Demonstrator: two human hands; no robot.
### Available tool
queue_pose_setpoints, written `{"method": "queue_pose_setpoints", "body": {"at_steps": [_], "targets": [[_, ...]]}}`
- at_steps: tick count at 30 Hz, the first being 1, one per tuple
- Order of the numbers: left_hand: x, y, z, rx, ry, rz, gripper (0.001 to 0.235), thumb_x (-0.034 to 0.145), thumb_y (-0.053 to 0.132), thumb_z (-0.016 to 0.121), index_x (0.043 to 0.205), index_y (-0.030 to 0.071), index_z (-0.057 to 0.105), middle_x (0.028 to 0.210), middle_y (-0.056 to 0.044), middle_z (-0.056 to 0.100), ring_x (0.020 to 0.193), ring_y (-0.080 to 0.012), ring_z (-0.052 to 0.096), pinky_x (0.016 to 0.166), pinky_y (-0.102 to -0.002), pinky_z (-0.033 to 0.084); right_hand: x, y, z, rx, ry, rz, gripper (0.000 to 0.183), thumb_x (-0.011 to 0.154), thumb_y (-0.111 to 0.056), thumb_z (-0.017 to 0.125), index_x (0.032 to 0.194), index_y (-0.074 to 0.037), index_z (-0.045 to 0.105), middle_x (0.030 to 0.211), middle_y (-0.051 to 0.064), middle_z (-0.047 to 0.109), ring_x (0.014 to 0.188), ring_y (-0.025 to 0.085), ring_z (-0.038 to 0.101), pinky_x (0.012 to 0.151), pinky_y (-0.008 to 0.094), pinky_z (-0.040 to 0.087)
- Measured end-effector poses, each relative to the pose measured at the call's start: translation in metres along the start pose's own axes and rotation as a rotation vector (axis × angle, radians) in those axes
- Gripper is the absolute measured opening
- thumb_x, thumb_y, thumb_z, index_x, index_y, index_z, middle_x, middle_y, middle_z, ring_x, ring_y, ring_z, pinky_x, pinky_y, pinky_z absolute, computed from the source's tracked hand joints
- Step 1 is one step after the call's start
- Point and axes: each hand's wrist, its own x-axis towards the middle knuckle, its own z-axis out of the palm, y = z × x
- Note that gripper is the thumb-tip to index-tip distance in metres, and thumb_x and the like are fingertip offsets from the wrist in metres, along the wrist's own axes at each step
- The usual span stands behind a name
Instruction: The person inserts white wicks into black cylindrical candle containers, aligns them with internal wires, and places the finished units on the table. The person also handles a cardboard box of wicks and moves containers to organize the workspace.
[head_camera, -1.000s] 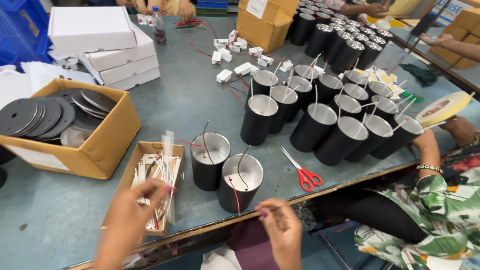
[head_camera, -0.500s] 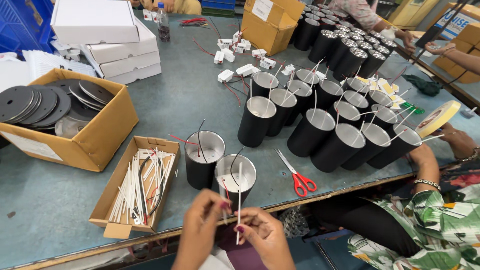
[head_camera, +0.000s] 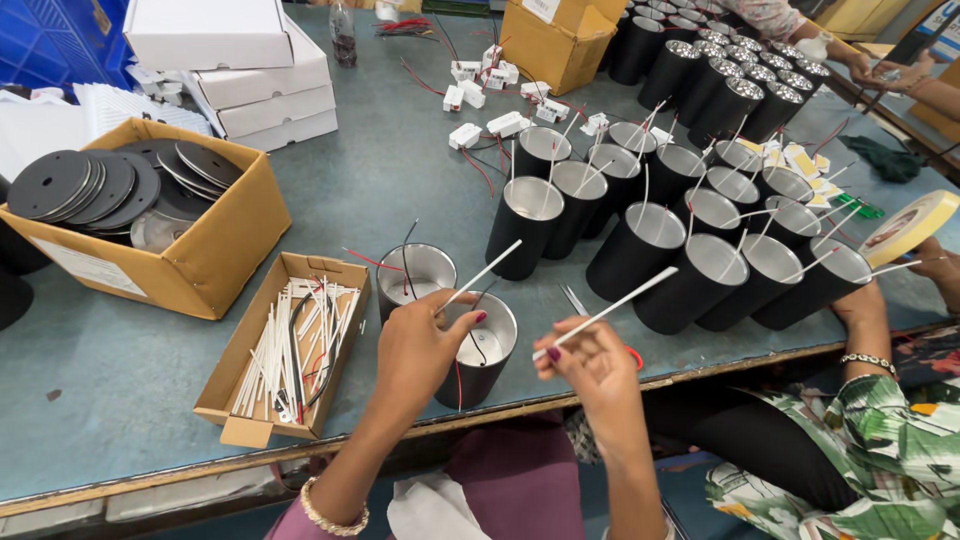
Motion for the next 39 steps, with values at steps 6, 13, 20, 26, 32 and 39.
{"method": "queue_pose_setpoints", "body": {"at_steps": [6, 13, 20, 26, 32, 39], "targets": [[0.002, -0.01, 0.014, -0.152, -0.026, -0.015, 0.021, 0.081, 0.027, 0.081, 0.096, 0.012, 0.082, 0.05, -0.003, 0.037, 0.046, -0.0128, 0.033, 0.047, -0.034, 0.029, 0.048, -0.013, 0.005, -0.107, -0.068, -0.109, 0.017, 0.095, -0.006, 0.067, 0.109, 0.004, 0.066, 0.104, 0.016, 0.075, 0.095, 0.018, 0.073, 0.078, 0.031, 0.061], [0.008, -0.021, 0.029, -0.475, -0.103, -0.028, 0.018, 0.08, 0.015, 0.083, 0.094, 0.004, 0.081, 0.053, 0.009, 0.042, 0.051, -0.0022, 0.03, 0.046, -0.027, 0.022, 0.072, -0.019, 0.021, -0.178, -0.056, -0.18, 0.017, 0.094, -0.007, 0.073, 0.108, 0.002, 0.068, 0.097, 0.009, 0.074, 0.086, 0.011, 0.071, 0.073, 0.024, 0.056], [0.008, -0.02, 0.03, -0.471, -0.087, -0.036, 0.017, 0.08, 0.015, 0.082, 0.092, 0.004, 0.081, 0.053, 0.008, 0.042, 0.051, -0.0023, 0.03, 0.046, -0.026, 0.022, 0.069, -0.031, 0.029, -0.295, -0.055, -0.216, 0.013, 0.094, -0.006, 0.076, 0.102, 0.001, 0.069, 0.097, 0.004, 0.07, 0.081, 0.008, 0.065, 0.073, 0.022, 0.055], [0.008, -0.018, 0.025, -0.487, -0.1, -0.033, 0.015, 0.08, 0.016, 0.081, 0.09, 0.004, 0.082, 0.055, 0.009, 0.051, 0.052, -0.0021, 0.033, 0.046, -0.027, 0.024, 0.066, -0.037, 0.035, -0.352, -0.074, -0.226, 0.013, 0.095, -0.006, 0.076, 0.104, 0.002, 0.07, 0.097, 0.004, 0.071, 0.083, 0.008, 0.066, 0.074, 0.022, 0.054], [0.008, -0.017, 0.022, -0.483, -0.111, -0.045, 0.014, 0.081, 0.018, 0.082, 0.089, 0.006, 0.081, 0.053, 0.007, 0.042, 0.051, -0.0033, 0.032, 0.047, -0.027, 0.024, 0.063, -0.045, 0.037, -0.446, -0.074, -0.227, 0.012, 0.095, -0.007, 0.076, 0.104, 0.001, 0.072, 0.098, 0.006, 0.073, 0.084, 0.009, 0.068, 0.074, 0.023, 0.055], [0.008, -0.018, 0.022, -0.488, -0.104, -0.031, 0.014, 0.081, 0.018, 0.082, 0.089, 0.006, 0.081, 0.053, 0.007, 0.04, 0.051, -0.0031, 0.032, 0.047, -0.028, 0.023, 0.06, -0.049, 0.041, -0.536, -0.089, -0.2, 0.013, 0.095, -0.009, 0.074, 0.104, 0.0, 0.073, 0.101, 0.005, 0.076, 0.085, 0.009, 0.07, 0.075, 0.024, 0.056]]}}
